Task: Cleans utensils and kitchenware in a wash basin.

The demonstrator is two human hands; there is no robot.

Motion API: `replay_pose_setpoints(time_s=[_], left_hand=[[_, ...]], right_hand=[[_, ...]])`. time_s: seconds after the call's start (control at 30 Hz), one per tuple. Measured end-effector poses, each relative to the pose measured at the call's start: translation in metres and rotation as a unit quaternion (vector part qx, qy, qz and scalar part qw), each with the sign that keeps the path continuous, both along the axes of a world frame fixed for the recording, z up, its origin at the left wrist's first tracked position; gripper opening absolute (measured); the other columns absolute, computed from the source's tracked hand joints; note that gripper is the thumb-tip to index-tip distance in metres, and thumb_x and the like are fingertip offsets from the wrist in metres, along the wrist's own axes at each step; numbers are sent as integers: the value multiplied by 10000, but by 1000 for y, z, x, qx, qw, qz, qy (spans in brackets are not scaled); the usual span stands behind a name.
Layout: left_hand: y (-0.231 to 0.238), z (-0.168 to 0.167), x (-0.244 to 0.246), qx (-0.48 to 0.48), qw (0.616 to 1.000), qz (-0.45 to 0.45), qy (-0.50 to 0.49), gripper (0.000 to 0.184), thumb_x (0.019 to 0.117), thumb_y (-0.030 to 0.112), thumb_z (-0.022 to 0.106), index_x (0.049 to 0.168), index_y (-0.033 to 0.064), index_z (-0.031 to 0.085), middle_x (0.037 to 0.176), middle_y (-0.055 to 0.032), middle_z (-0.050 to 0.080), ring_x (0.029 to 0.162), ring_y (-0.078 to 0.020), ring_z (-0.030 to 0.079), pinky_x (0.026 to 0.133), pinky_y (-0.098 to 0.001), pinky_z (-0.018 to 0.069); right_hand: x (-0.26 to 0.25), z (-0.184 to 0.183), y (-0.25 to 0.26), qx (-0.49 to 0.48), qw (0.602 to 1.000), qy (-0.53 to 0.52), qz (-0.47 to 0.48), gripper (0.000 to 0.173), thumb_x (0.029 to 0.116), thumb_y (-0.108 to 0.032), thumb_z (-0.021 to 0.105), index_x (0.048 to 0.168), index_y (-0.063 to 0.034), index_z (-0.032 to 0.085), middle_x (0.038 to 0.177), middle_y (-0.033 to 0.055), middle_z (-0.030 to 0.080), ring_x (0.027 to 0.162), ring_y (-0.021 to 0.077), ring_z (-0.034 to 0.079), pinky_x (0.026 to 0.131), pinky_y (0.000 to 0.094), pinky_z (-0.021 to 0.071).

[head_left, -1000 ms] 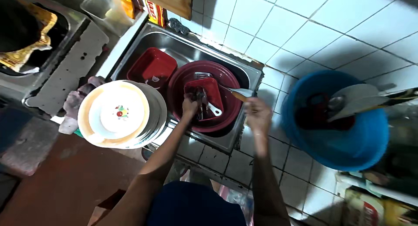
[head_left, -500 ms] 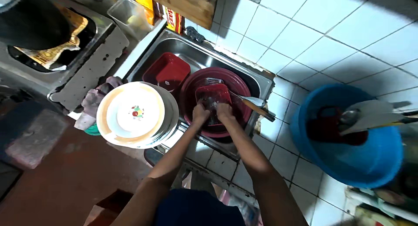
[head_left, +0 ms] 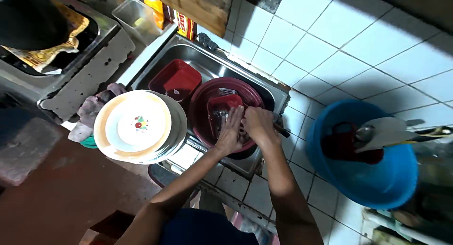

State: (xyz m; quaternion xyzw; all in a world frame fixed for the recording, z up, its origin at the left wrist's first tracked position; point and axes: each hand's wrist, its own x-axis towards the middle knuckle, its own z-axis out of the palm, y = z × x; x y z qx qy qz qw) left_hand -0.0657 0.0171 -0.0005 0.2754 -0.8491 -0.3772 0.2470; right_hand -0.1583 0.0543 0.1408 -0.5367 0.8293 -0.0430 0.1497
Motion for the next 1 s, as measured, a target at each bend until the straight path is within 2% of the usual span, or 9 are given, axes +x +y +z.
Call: replay_pose_setpoints(time_s=[0.13,0.2,0.27,0.4,0.53,0.6,0.7,0.8,1.0], left_hand=[[-7,14,10,204,976,-73,26,995,790,121,815,1618,70,266,1522,-175,495,1396,-291,489,1160,-509,398],[-11,14,12,152,985,-65,47,755,837,184,790,1495,4,466,1444,-182,569,1363,-296,524,1191,-525,352],[-11,11,13,78,995,-21,63,462,901,179,750,1286,-40,620,1253,-203,663,1197,-322,631,1085,-536,464],[-22,16,22,115,991,35,65,408,986,247,696,1307,4,630,1094,-161,723,917,-254,722,860,-485,598],[-31,21,37,131,981,73,124,252,982,236,689,1126,31,667,846,-70,698,688,-136,664,663,-362,585],[-32,23,45,148,973,94,150,233,988,267,669,1083,55,657,789,-39,663,626,-110,616,594,-312,543],[-28,23,51,196,947,157,200,213,1004,270,622,1082,73,638,759,-28,624,586,-110,573,542,-295,505],[-29,18,50,229,924,200,233,128,1010,230,599,1030,104,610,708,-2,594,540,-92,539,496,-260,469],[-30,6,48,280,903,223,239,93,939,134,645,1027,123,617,736,-13,624,534,-112,572,503,-287,516]], right_hand=[[-9,-8,7,-59,998,-19,-1,99,930,-86,714,932,12,699,909,249,696,885,457,686,727,629,536],[-14,-11,8,-92,994,-61,7,136,948,-136,715,969,-2,715,907,232,704,866,438,691,739,627,542],[-20,-15,13,-134,980,-142,22,255,988,-280,693,1045,-35,733,907,187,718,816,369,695,731,589,552],[-58,-31,36,-222,947,-226,-49,506,1051,-531,486,1192,-101,712,1012,129,741,855,263,726,789,518,600],[-93,-73,53,-97,965,-82,-228,388,1007,-247,651,1281,25,614,1144,321,657,1107,532,611,929,719,458],[-96,-93,55,-42,968,-49,-243,483,992,-208,676,1376,8,477,1059,316,676,1029,538,649,876,695,490],[-93,-96,60,-27,980,-49,-191,459,1051,-241,591,1432,-20,462,1060,305,686,981,523,671,856,681,504],[-83,-74,65,-46,988,-1,-150,369,1075,-230,532,1399,-63,590,1205,321,638,1006,530,653,841,681,507],[-68,2,100,-81,980,66,-172,331,1087,-232,509,1336,-81,665,1071,307,679,925,518,674,764,682,515]])
